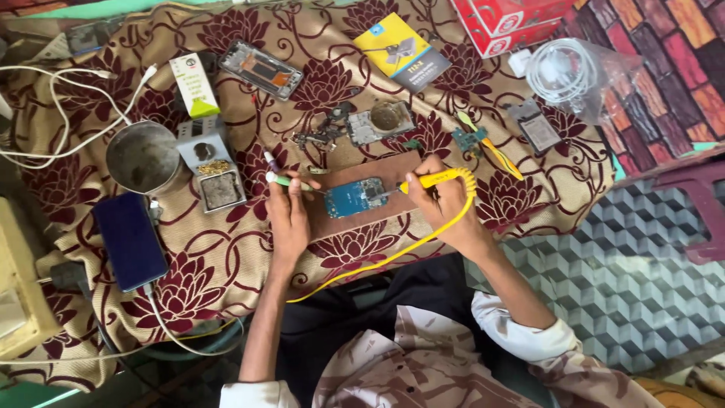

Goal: The person uses a soldering iron and solder wire to reflow or attach components on a small blue circuit board. They repeatedly apply heat and solder to specific points on the board while holding it steady with the other hand.

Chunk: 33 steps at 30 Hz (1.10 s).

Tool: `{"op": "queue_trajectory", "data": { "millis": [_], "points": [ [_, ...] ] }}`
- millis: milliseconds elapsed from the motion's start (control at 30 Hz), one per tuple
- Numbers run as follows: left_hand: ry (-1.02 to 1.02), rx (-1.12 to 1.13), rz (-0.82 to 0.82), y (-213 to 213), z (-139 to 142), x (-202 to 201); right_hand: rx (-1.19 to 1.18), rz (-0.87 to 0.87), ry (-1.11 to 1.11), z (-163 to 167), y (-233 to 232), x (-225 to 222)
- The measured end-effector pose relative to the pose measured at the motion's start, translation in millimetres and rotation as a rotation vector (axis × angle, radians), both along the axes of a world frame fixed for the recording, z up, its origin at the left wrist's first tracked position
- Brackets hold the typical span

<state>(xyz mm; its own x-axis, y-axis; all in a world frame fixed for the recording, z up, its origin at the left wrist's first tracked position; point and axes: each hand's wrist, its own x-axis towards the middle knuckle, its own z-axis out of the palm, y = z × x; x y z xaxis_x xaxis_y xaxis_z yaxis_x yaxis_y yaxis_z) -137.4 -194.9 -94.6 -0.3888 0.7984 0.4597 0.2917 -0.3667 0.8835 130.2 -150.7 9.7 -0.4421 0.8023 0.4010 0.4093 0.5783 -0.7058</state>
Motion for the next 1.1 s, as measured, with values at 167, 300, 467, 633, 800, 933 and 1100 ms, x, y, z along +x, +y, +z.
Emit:
{"op": "queue_trajectory", "data": {
  "millis": [167,300,467,633,800,933,1100],
  "points": [
    [0.007,-0.003,-0.013,-4,1,-1,0.134,-0.091,0.067,-11,-1,2],
    [0.008,-0.036,0.002,-6,2,0,0.111,-0.058,0.046,-17,-4,11],
    [0.016,0.003,-0.017,-5,6,-1,0.265,-0.163,0.159,-29,-3,10],
    [0.021,-0.015,-0.012,-5,12,-3,0.211,-0.285,0.401,-39,27,4],
    [-0.018,0.010,-0.020,-8,17,-1,0.162,-0.268,0.386,-46,74,-4],
    [0.017,0.002,-0.008,-9,21,-1,0.208,-0.109,0.323,-48,84,-10],
    [-0.024,-0.016,-0.021,-8,27,-3,0.381,-0.268,0.168,-33,86,-19]
  ]
}}
